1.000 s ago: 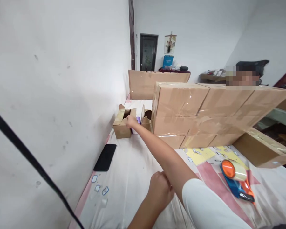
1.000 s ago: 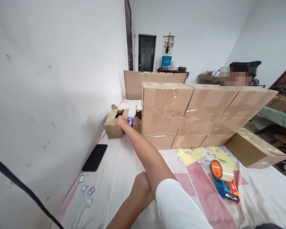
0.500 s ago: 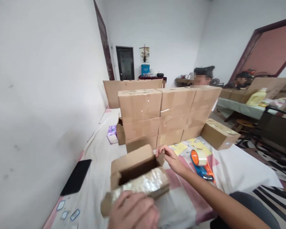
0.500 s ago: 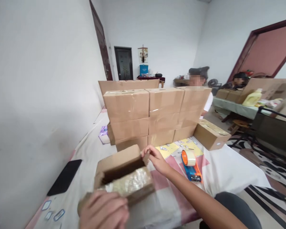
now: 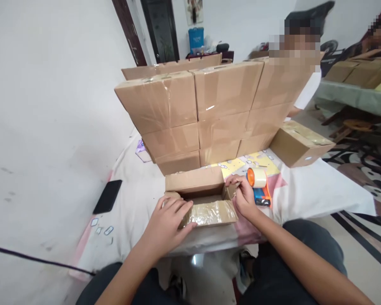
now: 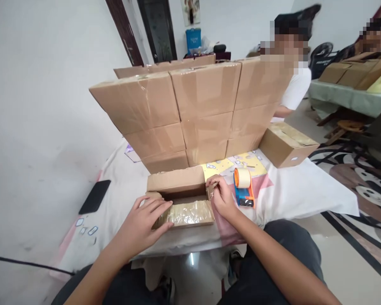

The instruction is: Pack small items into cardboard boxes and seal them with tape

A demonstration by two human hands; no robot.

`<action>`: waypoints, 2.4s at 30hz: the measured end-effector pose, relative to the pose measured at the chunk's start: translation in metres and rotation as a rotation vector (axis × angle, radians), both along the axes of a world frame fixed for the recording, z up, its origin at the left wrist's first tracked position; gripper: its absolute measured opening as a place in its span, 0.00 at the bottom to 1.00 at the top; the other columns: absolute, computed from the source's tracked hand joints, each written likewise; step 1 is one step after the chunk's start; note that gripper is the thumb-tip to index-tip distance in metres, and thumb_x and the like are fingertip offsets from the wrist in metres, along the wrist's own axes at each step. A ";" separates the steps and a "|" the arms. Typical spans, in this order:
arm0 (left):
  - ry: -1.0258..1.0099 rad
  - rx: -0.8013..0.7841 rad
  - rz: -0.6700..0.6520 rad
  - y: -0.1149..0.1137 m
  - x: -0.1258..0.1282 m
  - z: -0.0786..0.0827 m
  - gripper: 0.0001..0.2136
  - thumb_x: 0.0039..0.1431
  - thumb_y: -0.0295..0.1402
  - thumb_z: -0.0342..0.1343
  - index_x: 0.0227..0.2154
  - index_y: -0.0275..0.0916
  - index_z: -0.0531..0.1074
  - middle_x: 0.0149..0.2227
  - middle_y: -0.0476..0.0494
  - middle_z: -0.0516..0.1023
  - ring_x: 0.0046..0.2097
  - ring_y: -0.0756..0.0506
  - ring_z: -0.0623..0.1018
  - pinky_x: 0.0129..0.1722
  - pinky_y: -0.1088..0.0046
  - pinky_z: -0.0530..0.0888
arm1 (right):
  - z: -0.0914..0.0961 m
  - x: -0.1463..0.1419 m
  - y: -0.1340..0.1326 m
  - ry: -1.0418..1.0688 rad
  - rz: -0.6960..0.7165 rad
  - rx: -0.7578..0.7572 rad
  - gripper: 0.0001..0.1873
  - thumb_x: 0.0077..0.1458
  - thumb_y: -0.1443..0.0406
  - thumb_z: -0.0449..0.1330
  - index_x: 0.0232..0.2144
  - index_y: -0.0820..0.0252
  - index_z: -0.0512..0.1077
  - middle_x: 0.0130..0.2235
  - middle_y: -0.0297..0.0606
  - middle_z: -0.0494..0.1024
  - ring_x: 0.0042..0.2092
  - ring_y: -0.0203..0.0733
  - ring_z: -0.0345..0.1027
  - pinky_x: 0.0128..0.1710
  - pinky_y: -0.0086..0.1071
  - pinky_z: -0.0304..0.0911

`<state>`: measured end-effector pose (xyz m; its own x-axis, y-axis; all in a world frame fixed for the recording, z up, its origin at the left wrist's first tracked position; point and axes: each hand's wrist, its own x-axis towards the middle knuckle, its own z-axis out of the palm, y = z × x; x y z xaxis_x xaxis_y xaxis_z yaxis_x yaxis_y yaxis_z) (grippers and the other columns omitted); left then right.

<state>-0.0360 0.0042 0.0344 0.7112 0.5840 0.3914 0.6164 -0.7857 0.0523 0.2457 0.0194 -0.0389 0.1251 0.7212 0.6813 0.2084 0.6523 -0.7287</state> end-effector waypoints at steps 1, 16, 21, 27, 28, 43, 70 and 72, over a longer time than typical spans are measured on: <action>0.003 0.017 -0.031 -0.001 -0.001 0.002 0.19 0.64 0.43 0.57 0.52 0.36 0.72 0.45 0.39 0.80 0.48 0.39 0.77 0.53 0.56 0.67 | 0.000 0.000 -0.001 -0.011 -0.012 0.010 0.15 0.61 0.76 0.44 0.40 0.53 0.64 0.36 0.35 0.70 0.40 0.41 0.66 0.43 0.38 0.61; -0.127 0.100 -0.198 -0.012 -0.015 0.004 0.07 0.62 0.29 0.58 0.43 0.40 0.73 0.37 0.47 0.79 0.37 0.47 0.76 0.36 0.69 0.71 | -0.003 0.010 0.008 0.095 -0.088 -0.186 0.10 0.61 0.68 0.52 0.44 0.53 0.67 0.44 0.38 0.76 0.48 0.45 0.70 0.52 0.43 0.63; -0.318 -0.012 -0.016 0.018 -0.043 0.013 0.18 0.59 0.34 0.62 0.52 0.42 0.71 0.52 0.37 0.75 0.53 0.39 0.73 0.51 0.59 0.73 | -0.010 0.012 0.005 0.203 -0.015 -0.317 0.16 0.64 0.61 0.55 0.54 0.47 0.65 0.51 0.38 0.76 0.39 0.41 0.70 0.43 0.39 0.67; -0.137 -0.197 -0.137 0.029 -0.047 0.009 0.11 0.60 0.38 0.60 0.44 0.44 0.76 0.57 0.43 0.76 0.60 0.37 0.66 0.58 0.54 0.67 | -0.007 0.011 0.003 0.164 -0.016 -0.281 0.18 0.66 0.55 0.52 0.56 0.46 0.67 0.60 0.41 0.68 0.35 0.39 0.67 0.40 0.41 0.66; -0.150 -0.176 -0.110 0.029 -0.048 0.009 0.06 0.60 0.36 0.60 0.38 0.43 0.77 0.53 0.44 0.79 0.57 0.38 0.68 0.56 0.56 0.68 | -0.006 0.012 0.004 0.152 -0.020 -0.260 0.20 0.66 0.53 0.51 0.57 0.46 0.67 0.61 0.41 0.68 0.33 0.38 0.67 0.39 0.42 0.66; 0.152 -0.140 0.036 0.036 -0.046 -0.006 0.25 0.64 0.27 0.49 0.63 0.51 0.64 0.37 0.45 0.70 0.39 0.44 0.69 0.39 0.66 0.64 | 0.044 0.019 -0.047 -0.997 0.181 0.147 0.33 0.60 0.45 0.56 0.65 0.40 0.61 0.55 0.37 0.78 0.62 0.62 0.62 0.59 0.62 0.50; -0.714 -0.715 0.484 0.040 -0.026 -0.038 0.09 0.60 0.29 0.50 0.43 0.43 0.68 0.39 0.51 0.74 0.28 0.53 0.69 0.31 0.75 0.67 | 0.022 0.047 -0.040 -0.647 -0.197 0.168 0.07 0.51 0.66 0.62 0.35 0.48 0.74 0.48 0.45 0.70 0.50 0.60 0.66 0.48 0.57 0.63; -0.713 -0.666 0.501 0.041 -0.024 -0.040 0.10 0.63 0.34 0.51 0.46 0.43 0.69 0.44 0.48 0.75 0.33 0.51 0.72 0.36 0.72 0.71 | 0.008 0.051 -0.040 -0.561 -0.231 0.055 0.10 0.55 0.64 0.60 0.41 0.48 0.74 0.55 0.46 0.66 0.55 0.61 0.64 0.50 0.58 0.63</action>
